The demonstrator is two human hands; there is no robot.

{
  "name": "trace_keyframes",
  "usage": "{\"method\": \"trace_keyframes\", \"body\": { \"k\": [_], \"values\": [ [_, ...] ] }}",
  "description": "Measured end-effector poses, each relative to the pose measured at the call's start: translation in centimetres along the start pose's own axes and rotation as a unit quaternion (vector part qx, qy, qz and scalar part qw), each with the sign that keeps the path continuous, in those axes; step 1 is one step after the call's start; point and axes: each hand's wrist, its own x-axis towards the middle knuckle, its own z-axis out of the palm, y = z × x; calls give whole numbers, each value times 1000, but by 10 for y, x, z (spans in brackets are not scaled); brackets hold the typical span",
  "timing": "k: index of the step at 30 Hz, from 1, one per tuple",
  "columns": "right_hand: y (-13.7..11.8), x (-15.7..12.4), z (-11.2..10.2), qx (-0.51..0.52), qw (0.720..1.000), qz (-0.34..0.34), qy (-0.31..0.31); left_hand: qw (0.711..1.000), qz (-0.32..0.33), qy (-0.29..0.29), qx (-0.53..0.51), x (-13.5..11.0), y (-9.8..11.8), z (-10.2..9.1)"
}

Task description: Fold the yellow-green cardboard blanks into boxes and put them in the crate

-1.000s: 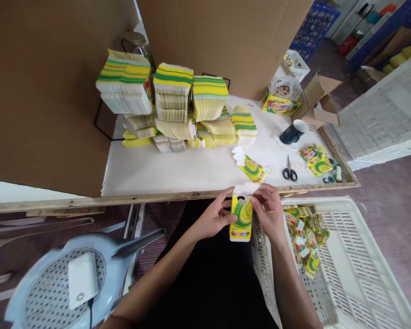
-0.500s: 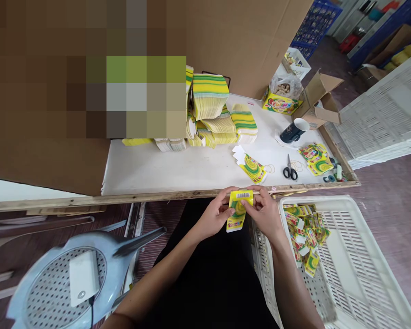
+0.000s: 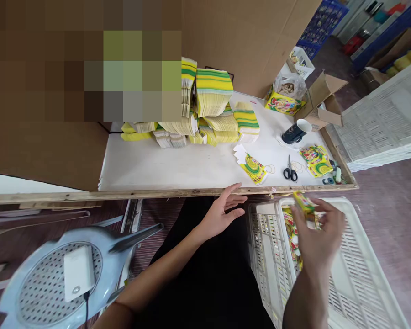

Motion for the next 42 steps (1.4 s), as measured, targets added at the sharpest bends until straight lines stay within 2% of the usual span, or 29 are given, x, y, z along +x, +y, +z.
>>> {"method": "trace_keyframes", "body": {
  "k": [2, 4, 6, 8, 11, 13, 15, 18, 22, 26, 29, 31, 33, 35, 37, 39, 42],
  "values": [
    [10, 9, -9, -80, 995, -31, 51, 1000, -3, 13, 5, 2, -1, 0],
    [18, 21, 2, -86, 994, -60, 31, 1000, -3, 13, 1, 3, -3, 1],
    [25, 36, 34, -65, 995, -74, -29, 1000, -1, 0, 1, 3, -3, 2],
    [31, 53, 75, -67, 989, -69, -113, 1000, 1, -8, 11, 0, -2, 0],
    [35, 76, 133, -133, 965, -10, -225, 999, 0, 16, 28, -5, 0, -10],
    [36, 85, 157, -181, 942, 22, -281, 999, -1, 43, 29, -8, 1, -19],
    [36, 87, 168, -218, 926, 40, -304, 998, 1, 66, 24, -9, 0, -26],
    [36, 82, 168, -240, 927, 48, -285, 997, 1, 73, 20, -4, -2, -29],
    [35, 72, 159, -205, 952, 35, -226, 998, -7, 50, 34, 4, -3, -25],
    [37, 66, 147, -69, 985, 57, -146, 998, -8, 53, 40, 7, -2, -25],
    [34, 56, 135, 50, 988, 106, -102, 997, -16, 74, 27, 9, -3, -30],
    [26, 40, 127, 190, 963, 152, -113, 996, -18, 83, -2, 11, -5, -32],
    [12, 17, 120, 336, 912, 186, -145, 996, -11, 71, -57, 15, -6, -32],
    [-4, -7, 116, 385, 881, 199, -187, 992, -2, 35, -119, 18, -5, -30],
    [-19, -27, 113, 443, 830, 237, -242, 986, -10, -7, -164, 19, -3, -27],
    [-28, -39, 112, 485, 788, 268, -270, 980, -26, -47, -189, 17, 1, -26],
    [-33, -42, 111, 517, 757, 285, -280, 974, -26, -86, -210, 13, 6, -26]
  ]
}}
